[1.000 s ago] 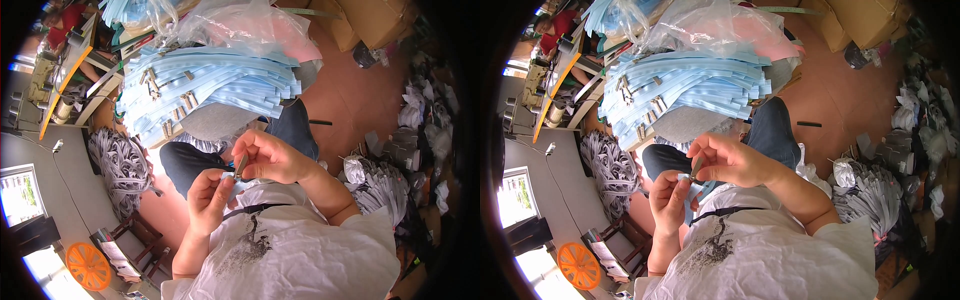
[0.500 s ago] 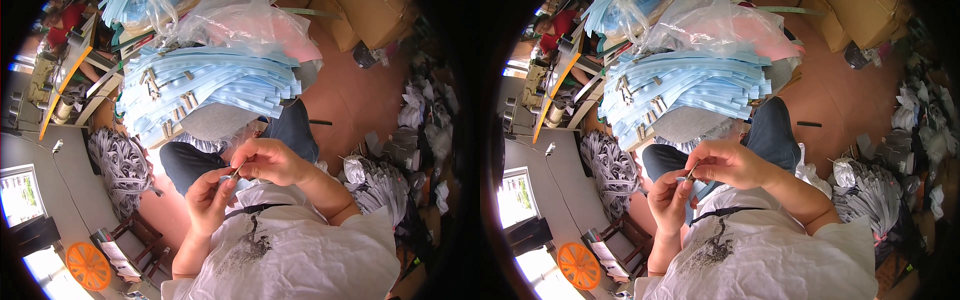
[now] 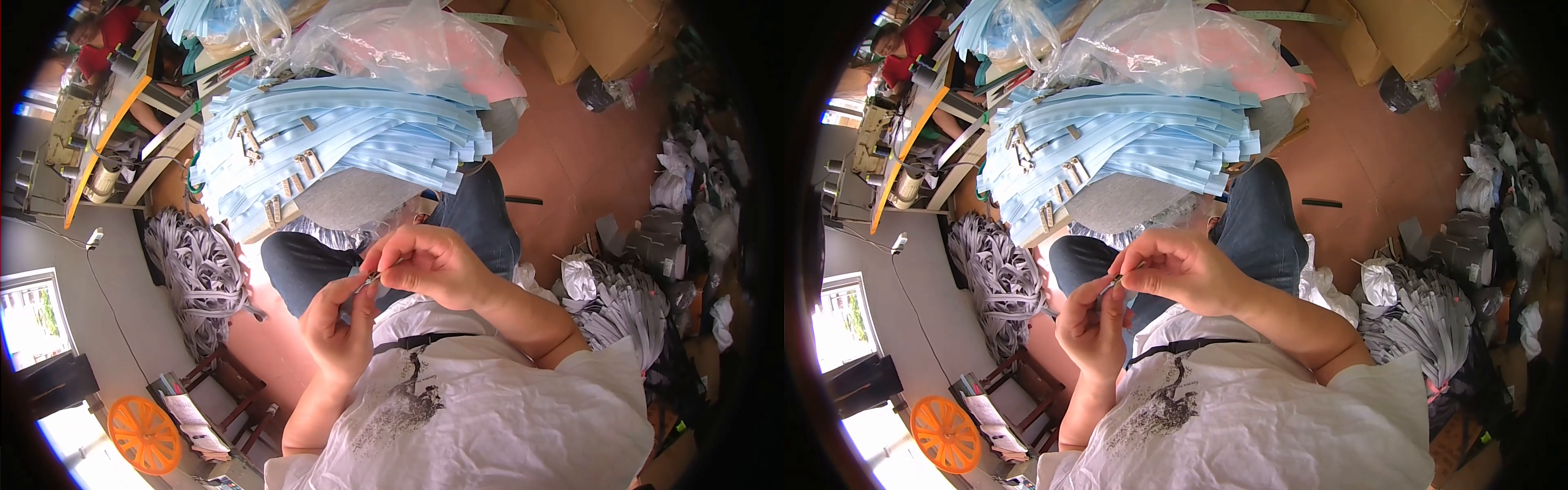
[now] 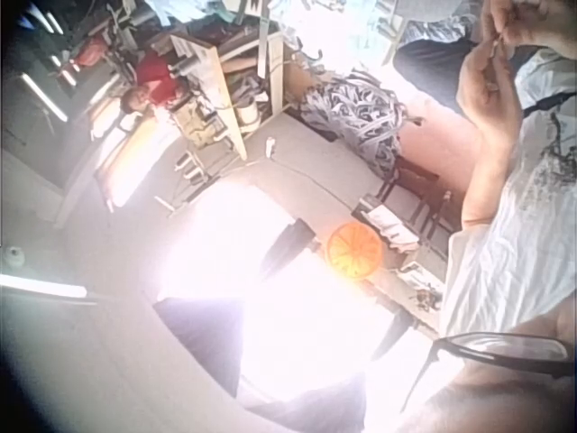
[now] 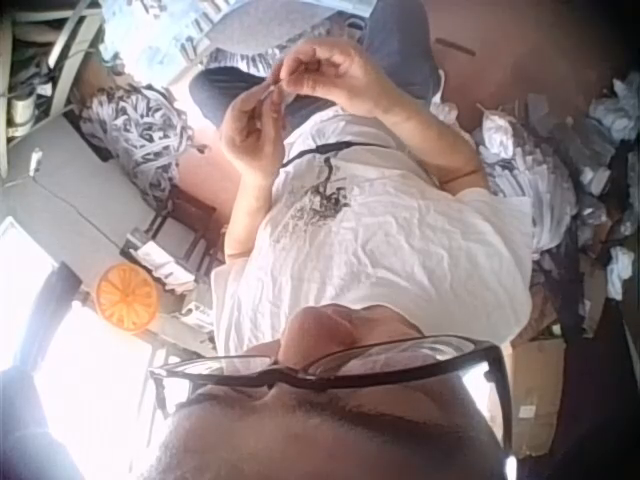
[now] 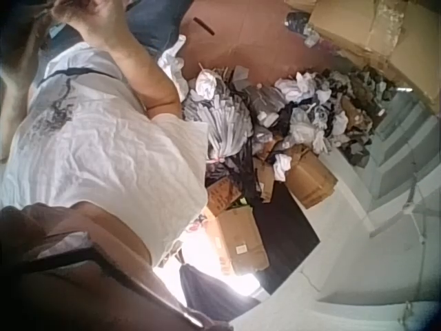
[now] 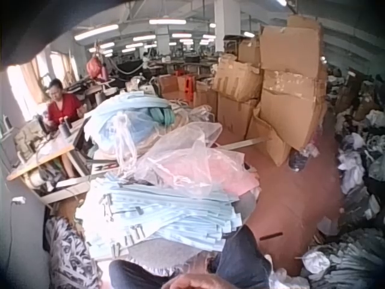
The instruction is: Attaching metal clips to light blue bag straps by hand.
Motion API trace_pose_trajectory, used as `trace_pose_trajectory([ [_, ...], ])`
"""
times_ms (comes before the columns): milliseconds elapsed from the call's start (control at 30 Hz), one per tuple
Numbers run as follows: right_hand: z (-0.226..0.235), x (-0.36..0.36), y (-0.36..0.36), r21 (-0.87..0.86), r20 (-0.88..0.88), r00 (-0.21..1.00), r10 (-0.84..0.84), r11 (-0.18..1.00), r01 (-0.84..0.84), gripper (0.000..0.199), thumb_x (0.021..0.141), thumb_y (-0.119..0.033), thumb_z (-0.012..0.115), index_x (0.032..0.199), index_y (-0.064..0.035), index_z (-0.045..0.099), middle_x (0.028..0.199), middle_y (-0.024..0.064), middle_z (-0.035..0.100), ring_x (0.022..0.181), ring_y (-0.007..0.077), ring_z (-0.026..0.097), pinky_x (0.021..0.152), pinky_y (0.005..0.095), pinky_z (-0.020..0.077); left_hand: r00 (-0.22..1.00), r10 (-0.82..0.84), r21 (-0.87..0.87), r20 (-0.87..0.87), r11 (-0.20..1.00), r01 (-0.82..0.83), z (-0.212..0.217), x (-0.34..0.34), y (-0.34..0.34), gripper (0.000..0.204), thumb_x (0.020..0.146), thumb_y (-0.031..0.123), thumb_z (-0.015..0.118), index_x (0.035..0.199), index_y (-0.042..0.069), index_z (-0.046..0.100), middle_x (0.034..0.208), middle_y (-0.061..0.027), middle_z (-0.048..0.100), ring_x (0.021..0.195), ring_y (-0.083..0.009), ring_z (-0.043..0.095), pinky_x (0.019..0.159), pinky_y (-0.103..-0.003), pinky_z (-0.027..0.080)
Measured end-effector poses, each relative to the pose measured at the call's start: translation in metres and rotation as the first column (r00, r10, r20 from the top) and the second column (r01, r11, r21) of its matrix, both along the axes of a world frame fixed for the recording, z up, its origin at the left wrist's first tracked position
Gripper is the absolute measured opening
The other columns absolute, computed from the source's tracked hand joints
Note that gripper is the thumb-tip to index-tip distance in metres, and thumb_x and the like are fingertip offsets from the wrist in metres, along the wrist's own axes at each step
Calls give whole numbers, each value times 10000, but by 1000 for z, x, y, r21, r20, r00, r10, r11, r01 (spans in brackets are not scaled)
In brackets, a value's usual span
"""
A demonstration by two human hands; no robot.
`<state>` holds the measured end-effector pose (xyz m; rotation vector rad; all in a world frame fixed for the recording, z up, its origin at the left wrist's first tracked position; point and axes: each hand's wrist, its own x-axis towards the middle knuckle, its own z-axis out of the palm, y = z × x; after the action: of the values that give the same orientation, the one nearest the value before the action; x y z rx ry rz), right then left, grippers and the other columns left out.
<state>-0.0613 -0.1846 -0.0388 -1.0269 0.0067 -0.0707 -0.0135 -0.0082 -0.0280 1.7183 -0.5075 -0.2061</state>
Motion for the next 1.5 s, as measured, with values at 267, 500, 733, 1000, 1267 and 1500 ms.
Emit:
trace_pose_trajectory([
  [267,-1,0,1,-162,48,995,-91,982,98,92,947,-25,651,1028,-3,614,964,36,647,908,89,617,795,245,518,957,-27,-100,-289,995,-2,11,0,-4,203,940,40,672,1126,-36,643,860,-56,693,595,-48,593,499,-176,468],
  [500,5,-1,-3,-224,9,999,-52,973,53,130,944,-52,669,1050,-10,608,967,37,650,917,97,645,807,242,534,993,-112,56,-35,992,113,0,10,6,233,918,23,693,1140,-38,660,913,-58,711,602,-51,601,512,-170,472],
  [733,5,0,-7,-266,-23,998,-55,963,47,126,916,-15,692,1001,-9,599,987,46,653,905,95,637,793,244,530,987,-123,101,100,989,113,15,12,-4,268,828,-46,740,1091,-15,702,818,-105,701,678,-144,659,596,-245,499],
  [1000,4,0,-4,-194,67,998,-13,981,25,148,936,-43,677,1049,-12,586,950,39,654,907,92,639,798,243,522,945,-77,116,317,992,42,0,10,3,188,872,-24,718,1053,-51,676,813,-77,707,578,-76,621,509,-195,466],
  [1267,6,2,2,47,-32,999,-9,999,11,161,925,14,664,1049,-15,566,1134,77,630,1019,125,624,873,267,517,935,-64,63,348,997,44,-2,12,3,173,870,-50,711,1037,-54,666,805,-85,704,584,-81,622,506,-195,475],
  [1500,8,3,-5,-57,-73,995,-65,997,60,131,951,-4,637,1073,-14,589,1069,60,640,1006,116,621,857,255,515,918,-89,-197,-387,980,12,13,8,2,182,984,98,621,1092,-49,612,869,-81,695,601,-99,607,511,-217,473],
])
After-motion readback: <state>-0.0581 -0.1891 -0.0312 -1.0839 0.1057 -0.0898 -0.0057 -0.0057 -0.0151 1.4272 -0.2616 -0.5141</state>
